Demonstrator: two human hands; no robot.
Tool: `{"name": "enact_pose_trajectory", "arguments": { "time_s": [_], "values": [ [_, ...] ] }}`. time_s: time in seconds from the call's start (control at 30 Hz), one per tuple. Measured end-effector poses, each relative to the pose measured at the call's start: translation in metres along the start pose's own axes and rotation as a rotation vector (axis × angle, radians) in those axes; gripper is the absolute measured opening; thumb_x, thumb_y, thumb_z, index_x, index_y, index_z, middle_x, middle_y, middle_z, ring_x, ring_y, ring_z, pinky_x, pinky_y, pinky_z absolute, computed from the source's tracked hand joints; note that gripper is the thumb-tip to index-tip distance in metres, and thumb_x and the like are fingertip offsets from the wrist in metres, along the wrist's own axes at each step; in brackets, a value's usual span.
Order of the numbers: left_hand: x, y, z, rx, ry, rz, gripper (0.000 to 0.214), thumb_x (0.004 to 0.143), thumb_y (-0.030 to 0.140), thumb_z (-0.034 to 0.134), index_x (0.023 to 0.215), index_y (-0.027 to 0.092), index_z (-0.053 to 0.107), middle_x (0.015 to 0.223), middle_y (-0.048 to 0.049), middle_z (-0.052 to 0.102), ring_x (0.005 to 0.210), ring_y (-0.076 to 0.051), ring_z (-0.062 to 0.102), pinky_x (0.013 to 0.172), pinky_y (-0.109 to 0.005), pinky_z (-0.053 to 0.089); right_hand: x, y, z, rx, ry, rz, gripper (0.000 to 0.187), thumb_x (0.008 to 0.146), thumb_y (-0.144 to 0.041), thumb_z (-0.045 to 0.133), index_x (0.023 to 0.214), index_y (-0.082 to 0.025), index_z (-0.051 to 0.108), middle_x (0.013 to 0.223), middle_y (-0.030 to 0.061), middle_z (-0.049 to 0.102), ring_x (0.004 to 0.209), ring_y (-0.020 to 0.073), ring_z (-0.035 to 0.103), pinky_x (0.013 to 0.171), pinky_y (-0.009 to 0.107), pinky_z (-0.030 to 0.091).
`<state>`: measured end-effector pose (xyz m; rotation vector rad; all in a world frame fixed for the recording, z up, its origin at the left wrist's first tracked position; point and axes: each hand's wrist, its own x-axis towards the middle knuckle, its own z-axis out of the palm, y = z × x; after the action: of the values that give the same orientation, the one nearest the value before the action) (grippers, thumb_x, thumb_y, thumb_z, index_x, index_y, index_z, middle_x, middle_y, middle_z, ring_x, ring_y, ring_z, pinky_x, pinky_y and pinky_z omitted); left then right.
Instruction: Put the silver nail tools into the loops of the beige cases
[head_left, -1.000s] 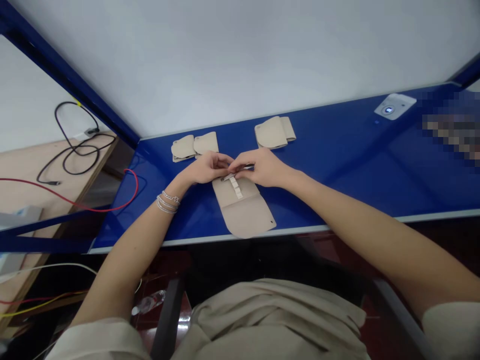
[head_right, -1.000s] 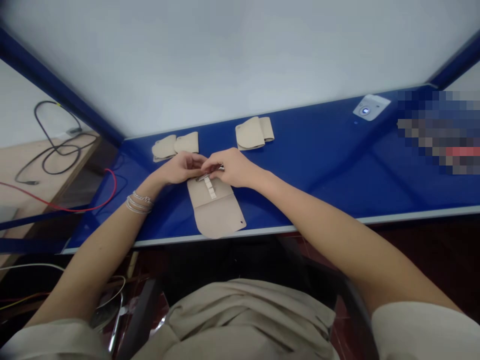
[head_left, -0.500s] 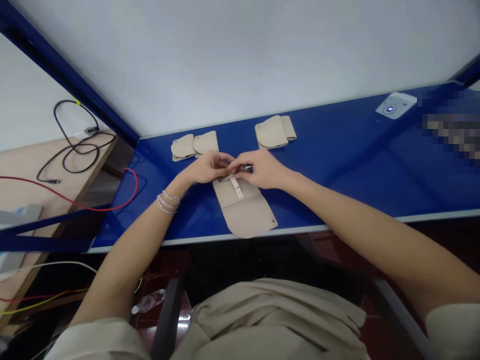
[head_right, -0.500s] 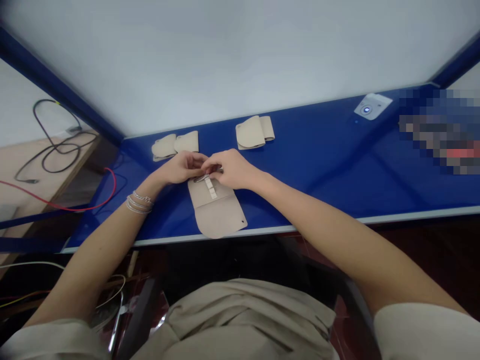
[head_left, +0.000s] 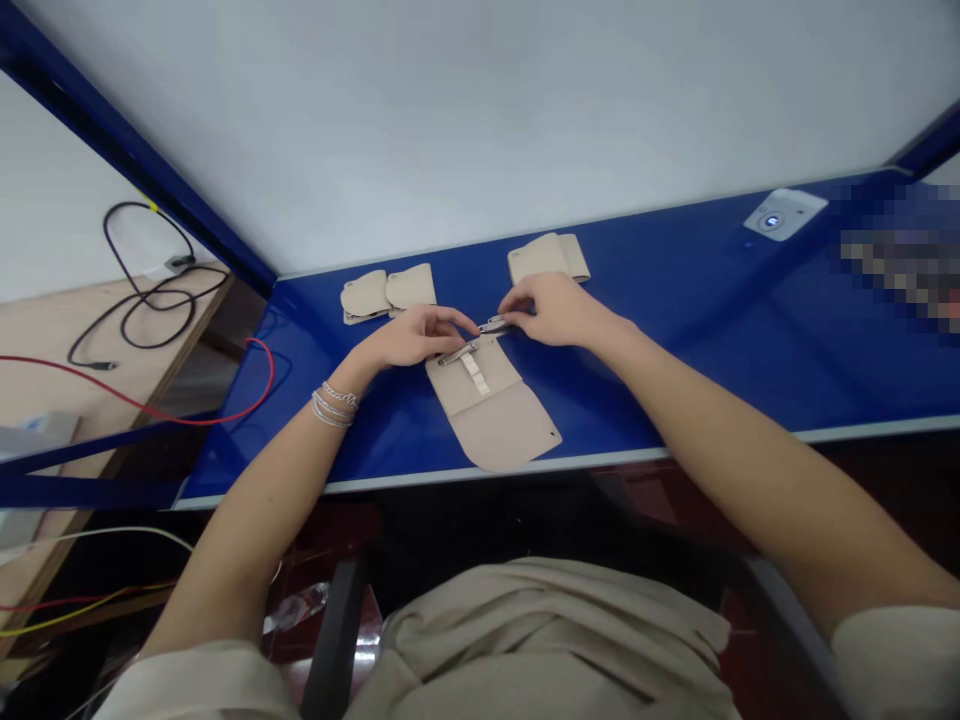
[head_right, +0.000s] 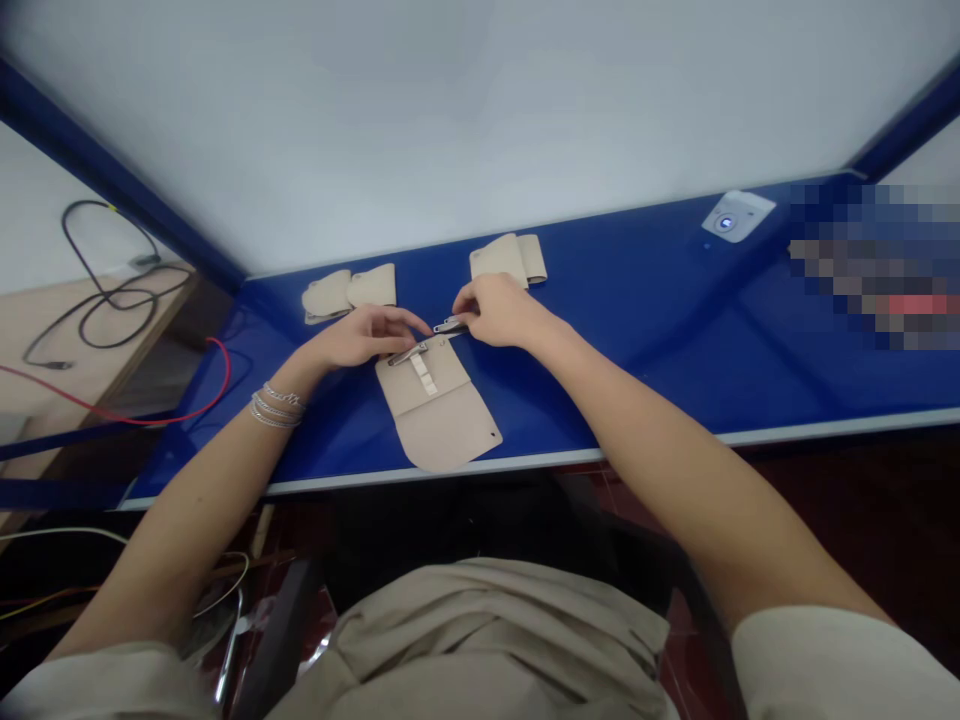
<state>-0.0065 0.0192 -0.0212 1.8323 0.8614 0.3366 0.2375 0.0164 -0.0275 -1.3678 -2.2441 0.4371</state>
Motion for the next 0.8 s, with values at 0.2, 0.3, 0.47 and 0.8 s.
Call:
{"name": "enact_pose_trajectory", "arguments": {
  "time_s": [0.2,0.3,0.47,0.8],
  "values": [
    [-0.0002,-0.0031,-0.0023,0.010,-0.011,0.015,0.042,0.082,0.031,0.069,0.119,0.009,0.066,0.077,-0.0062,0.070,0.059,-0.010,0.053,0.054,-0.021,0.039,-0.0013,-0.0035,-0.0042,-0.044,0.010,0.003,0.017,0.077,-0.023,0.068,0.087,-0.016,0.079,0.086,0.0096,0.076,0.080,0.0233,0.067,0.077,0.035,0.053],
    [-0.0007,-0.0015,-0.0026,0.001,-0.027,0.019,0.045,0.080,0.031,0.071,0.119,0.010,0.066,0.081,-0.0077,0.072,0.062,-0.011,0.057,0.056,-0.022,0.042,-0.0007,-0.0026,-0.0068,-0.030,0.059,0.052,0.017,0.079,-0.020,0.064,0.085,-0.015,0.079,0.081,0.0094,0.075,0.077,0.0226,0.067,0.078,0.036,0.053],
    [-0.0020,0.0020,-0.0029,0.014,-0.056,0.013,0.046,0.078,0.029,0.073,0.120,0.010,0.065,0.087,-0.0093,0.074,0.070,-0.013,0.063,0.061,-0.022,0.047,0.0004,-0.0023,-0.0042,0.026,0.117,0.139,0.020,0.080,-0.018,0.062,0.090,-0.012,0.078,0.082,0.0106,0.075,0.077,0.0227,0.067,0.080,0.037,0.054],
    [-0.0027,0.0033,-0.0018,0.006,-0.037,-0.013,0.049,0.078,0.033,0.074,0.119,0.009,0.065,0.088,-0.0100,0.073,0.072,-0.014,0.064,0.063,-0.024,0.048,0.0011,-0.0016,0.0000,-0.049,-0.049,0.182,0.017,0.079,-0.017,0.064,0.086,-0.015,0.079,0.080,0.0100,0.075,0.076,0.0229,0.067,0.078,0.034,0.052]
  ]
}}
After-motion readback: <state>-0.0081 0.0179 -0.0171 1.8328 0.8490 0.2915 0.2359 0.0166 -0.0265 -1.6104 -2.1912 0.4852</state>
